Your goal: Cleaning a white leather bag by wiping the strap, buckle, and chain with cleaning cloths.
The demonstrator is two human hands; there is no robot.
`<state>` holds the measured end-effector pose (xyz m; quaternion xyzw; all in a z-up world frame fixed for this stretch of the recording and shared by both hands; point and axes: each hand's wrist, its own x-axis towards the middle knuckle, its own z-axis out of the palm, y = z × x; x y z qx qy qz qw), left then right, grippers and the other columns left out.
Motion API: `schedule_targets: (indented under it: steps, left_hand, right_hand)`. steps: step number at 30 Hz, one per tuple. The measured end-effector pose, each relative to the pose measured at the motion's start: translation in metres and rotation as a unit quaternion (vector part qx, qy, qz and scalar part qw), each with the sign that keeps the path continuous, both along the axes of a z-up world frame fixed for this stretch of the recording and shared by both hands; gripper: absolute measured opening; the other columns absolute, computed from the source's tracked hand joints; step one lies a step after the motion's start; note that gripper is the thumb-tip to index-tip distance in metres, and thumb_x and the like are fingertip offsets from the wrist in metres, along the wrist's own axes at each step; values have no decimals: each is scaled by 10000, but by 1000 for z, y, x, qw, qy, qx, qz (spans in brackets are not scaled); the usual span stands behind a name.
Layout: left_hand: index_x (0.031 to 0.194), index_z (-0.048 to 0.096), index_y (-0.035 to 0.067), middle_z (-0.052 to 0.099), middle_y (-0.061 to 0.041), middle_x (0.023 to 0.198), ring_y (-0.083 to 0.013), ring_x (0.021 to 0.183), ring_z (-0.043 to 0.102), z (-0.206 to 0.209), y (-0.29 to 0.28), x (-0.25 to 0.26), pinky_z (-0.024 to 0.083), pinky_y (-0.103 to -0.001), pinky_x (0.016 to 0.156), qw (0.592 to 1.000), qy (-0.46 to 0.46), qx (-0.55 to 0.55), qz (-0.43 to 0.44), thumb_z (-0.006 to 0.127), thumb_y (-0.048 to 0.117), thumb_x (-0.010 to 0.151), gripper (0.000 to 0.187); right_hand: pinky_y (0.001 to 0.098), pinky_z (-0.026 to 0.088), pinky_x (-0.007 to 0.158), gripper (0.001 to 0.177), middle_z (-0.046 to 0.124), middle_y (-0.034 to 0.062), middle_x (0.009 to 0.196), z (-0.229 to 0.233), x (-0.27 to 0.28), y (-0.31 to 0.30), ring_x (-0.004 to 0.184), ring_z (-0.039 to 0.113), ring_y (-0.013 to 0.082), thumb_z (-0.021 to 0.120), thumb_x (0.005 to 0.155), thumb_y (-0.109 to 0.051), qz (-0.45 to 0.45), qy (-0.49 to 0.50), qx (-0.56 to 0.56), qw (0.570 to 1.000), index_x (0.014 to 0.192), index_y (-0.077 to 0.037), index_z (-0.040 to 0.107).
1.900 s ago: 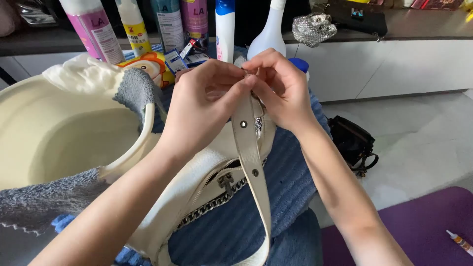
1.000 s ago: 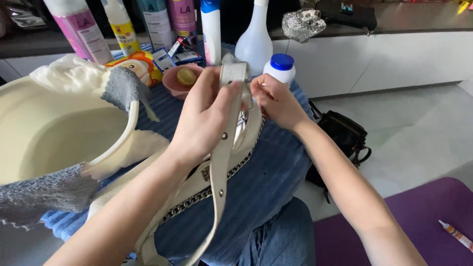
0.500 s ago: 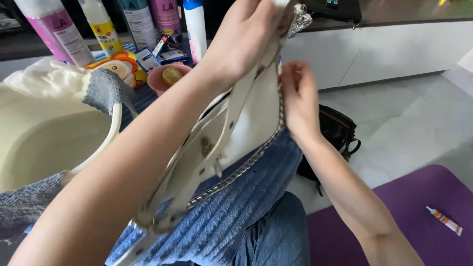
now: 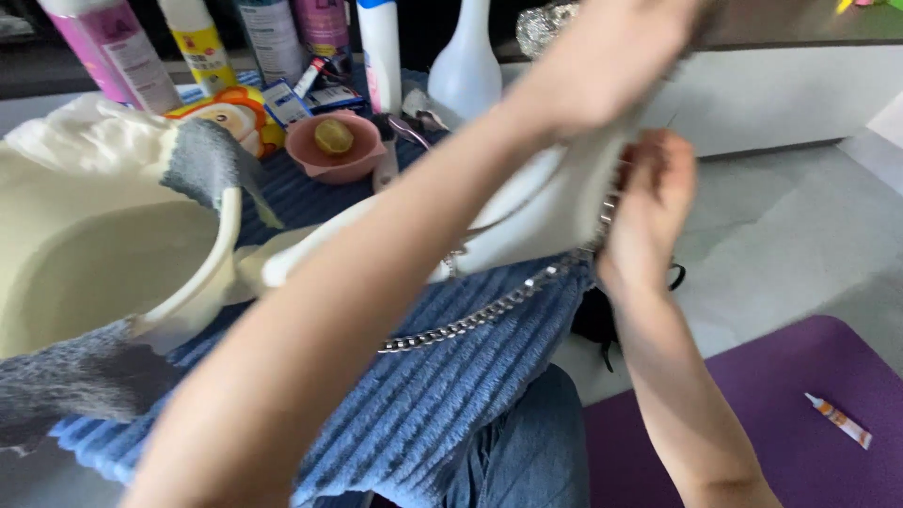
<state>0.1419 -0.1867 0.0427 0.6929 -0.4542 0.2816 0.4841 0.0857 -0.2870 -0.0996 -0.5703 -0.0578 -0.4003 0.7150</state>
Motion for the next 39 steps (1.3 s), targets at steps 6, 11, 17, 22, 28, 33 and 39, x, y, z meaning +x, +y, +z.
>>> schedule_targets:
  steps: [6,11,17,22,28,33,39]
  left_hand:
    - [638,418,137,472,-10,549,-148,521,493,-1,-66,-26,371,-381,519,993,58,-92,-37,351,380,805,302]
    - [753,418,137,524,-6,678,-148,634,516,-6,-39,-44,418,-354,605,993,31,-83,-73,377,359,854,247]
    - [819,472,150,559,11,781,-120,737,517,1,15,-66,452,-318,668,990,37,-50,-127,364,337,894,228]
    - [1068,593,97,657,-48,941,-157,856,607,-8,69,-88,609,-333,691,932,219,-78,-277,442,274,934,268]
    - [1031,529,85,633,-66,992,-145,899,608,-9,144,-141,511,-276,818,913,230,-44,-334,474,236,964,175]
    - [1046,513,108,724,-57,1083,-131,764,567,-13,198,-190,434,-275,642,931,298,34,-206,448,241,919,194]
    - [983,572,82,720,-70,882,-148,656,662,-46,238,-211,465,-260,509,892,431,15,-136,473,137,882,152]
  right_hand:
    - [214,519,854,112,681,25,1048,12,-32,-14,963,633,71,560,1075,-213,-15,-24,56,998,1099,-104,561]
    - [235,506,820,104,646,57,1021,9,-46,11,929,610,102,523,1085,-183,-27,-66,72,995,1100,-82,542]
    - [228,486,661,123,642,78,946,8,-71,61,748,536,75,504,1086,-236,-56,-65,127,988,1065,-115,508]
    - [213,340,387,174,574,35,765,5,-101,96,536,448,59,485,1091,-306,-105,-5,102,989,1053,-137,502]
    - [245,408,284,146,631,86,954,-8,-130,122,505,516,76,443,1099,-260,16,14,88,996,1141,-124,471]
    - [259,485,344,170,601,120,872,-19,-143,120,529,536,86,476,1093,-224,71,4,2,997,1126,-57,487]
    - [243,551,477,125,624,133,871,-21,-147,106,533,600,157,482,1090,-126,148,1,-130,980,1089,-2,485]
